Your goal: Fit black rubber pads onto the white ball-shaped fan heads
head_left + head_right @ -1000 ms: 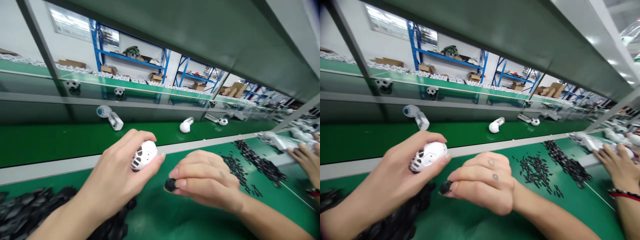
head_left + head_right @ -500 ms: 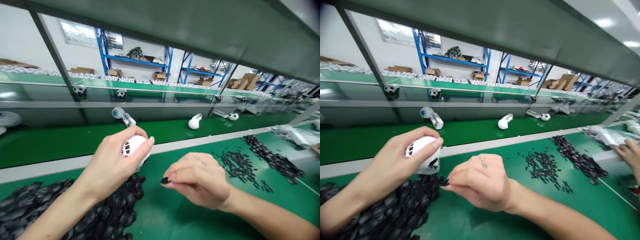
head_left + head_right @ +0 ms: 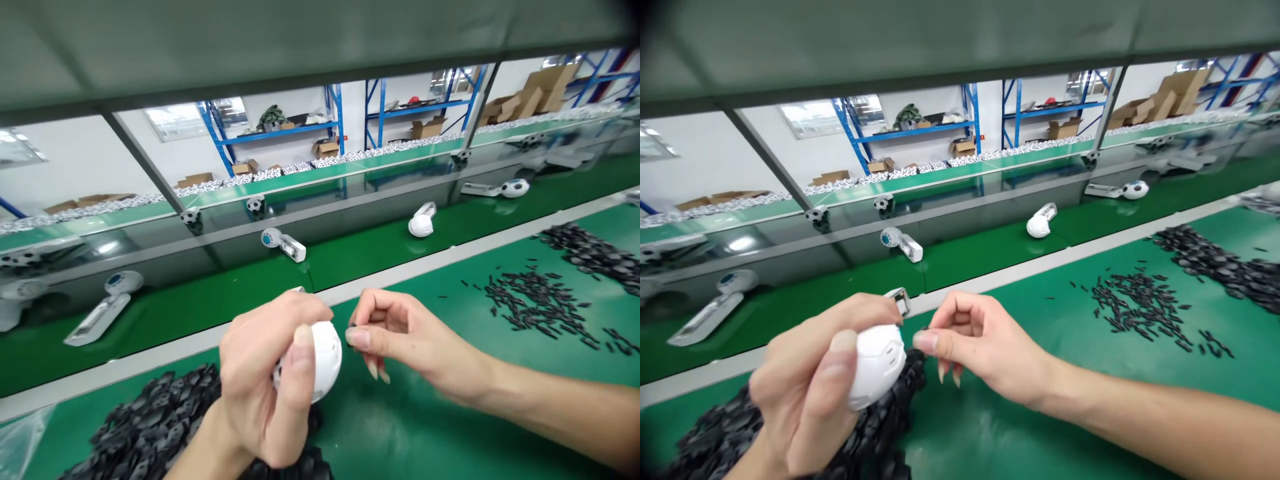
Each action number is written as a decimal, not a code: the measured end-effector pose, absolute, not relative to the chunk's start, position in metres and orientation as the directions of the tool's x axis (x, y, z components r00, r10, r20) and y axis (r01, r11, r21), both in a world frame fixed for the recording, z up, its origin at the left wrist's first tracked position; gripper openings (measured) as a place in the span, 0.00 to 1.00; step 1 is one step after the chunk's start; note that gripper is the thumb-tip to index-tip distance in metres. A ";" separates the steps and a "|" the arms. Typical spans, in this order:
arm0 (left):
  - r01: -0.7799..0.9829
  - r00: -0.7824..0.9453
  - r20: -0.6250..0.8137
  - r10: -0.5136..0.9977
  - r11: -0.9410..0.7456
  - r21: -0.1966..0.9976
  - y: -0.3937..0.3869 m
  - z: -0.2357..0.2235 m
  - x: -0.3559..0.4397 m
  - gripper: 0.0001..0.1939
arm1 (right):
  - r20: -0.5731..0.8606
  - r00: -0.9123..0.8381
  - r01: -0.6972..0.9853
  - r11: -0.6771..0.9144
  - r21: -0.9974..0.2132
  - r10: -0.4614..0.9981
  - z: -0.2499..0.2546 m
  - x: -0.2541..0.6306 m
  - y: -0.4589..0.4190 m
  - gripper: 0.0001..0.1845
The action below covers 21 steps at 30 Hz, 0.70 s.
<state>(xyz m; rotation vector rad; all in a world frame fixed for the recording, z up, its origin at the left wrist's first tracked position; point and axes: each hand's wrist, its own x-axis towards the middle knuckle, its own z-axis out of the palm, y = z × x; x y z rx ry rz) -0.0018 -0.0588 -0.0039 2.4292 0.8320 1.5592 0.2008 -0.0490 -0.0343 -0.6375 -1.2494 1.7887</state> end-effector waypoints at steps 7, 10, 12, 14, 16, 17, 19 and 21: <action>0.404 0.395 0.833 0.387 -0.888 0.220 -0.059 -0.008 0.001 0.12 | 0.083 -0.541 -0.408 -0.175 -0.896 0.837 -0.026 0.199 -0.057 0.25; 0.415 0.395 0.833 0.386 -0.885 0.213 -0.060 -0.008 0.000 0.12 | 0.059 -0.549 -0.409 -0.206 -0.889 0.834 -0.026 0.198 -0.059 0.26; 0.410 0.402 0.831 0.385 -0.887 0.213 -0.061 -0.010 0.000 0.12 | 0.053 -0.557 -0.428 -0.232 -0.874 0.829 -0.025 0.197 -0.061 0.25; 0.416 0.406 0.830 0.383 -0.886 0.205 -0.063 -0.013 0.001 0.12 | 0.049 -0.559 -0.447 -0.251 -0.859 0.828 -0.023 0.196 -0.064 0.26; 0.449 0.388 0.834 0.393 -0.870 0.201 -0.064 -0.016 0.003 0.13 | 0.020 -0.560 -0.444 -0.280 -0.851 0.828 -0.022 0.195 -0.066 0.26; 0.470 0.374 0.842 0.388 -0.862 0.189 -0.065 -0.017 0.004 0.13 | -0.003 -0.563 -0.435 -0.300 -0.849 0.826 -0.022 0.194 -0.067 0.27; 0.508 0.367 0.856 0.364 -0.849 0.144 -0.067 -0.014 0.004 0.13 | -0.056 -0.575 -0.415 -0.350 -0.840 0.816 -0.023 0.193 -0.069 0.29; 0.498 0.438 0.843 0.313 -0.865 0.062 -0.070 -0.008 0.001 0.12 | -0.101 -0.590 -0.400 -0.399 -0.825 0.801 -0.025 0.194 -0.070 0.31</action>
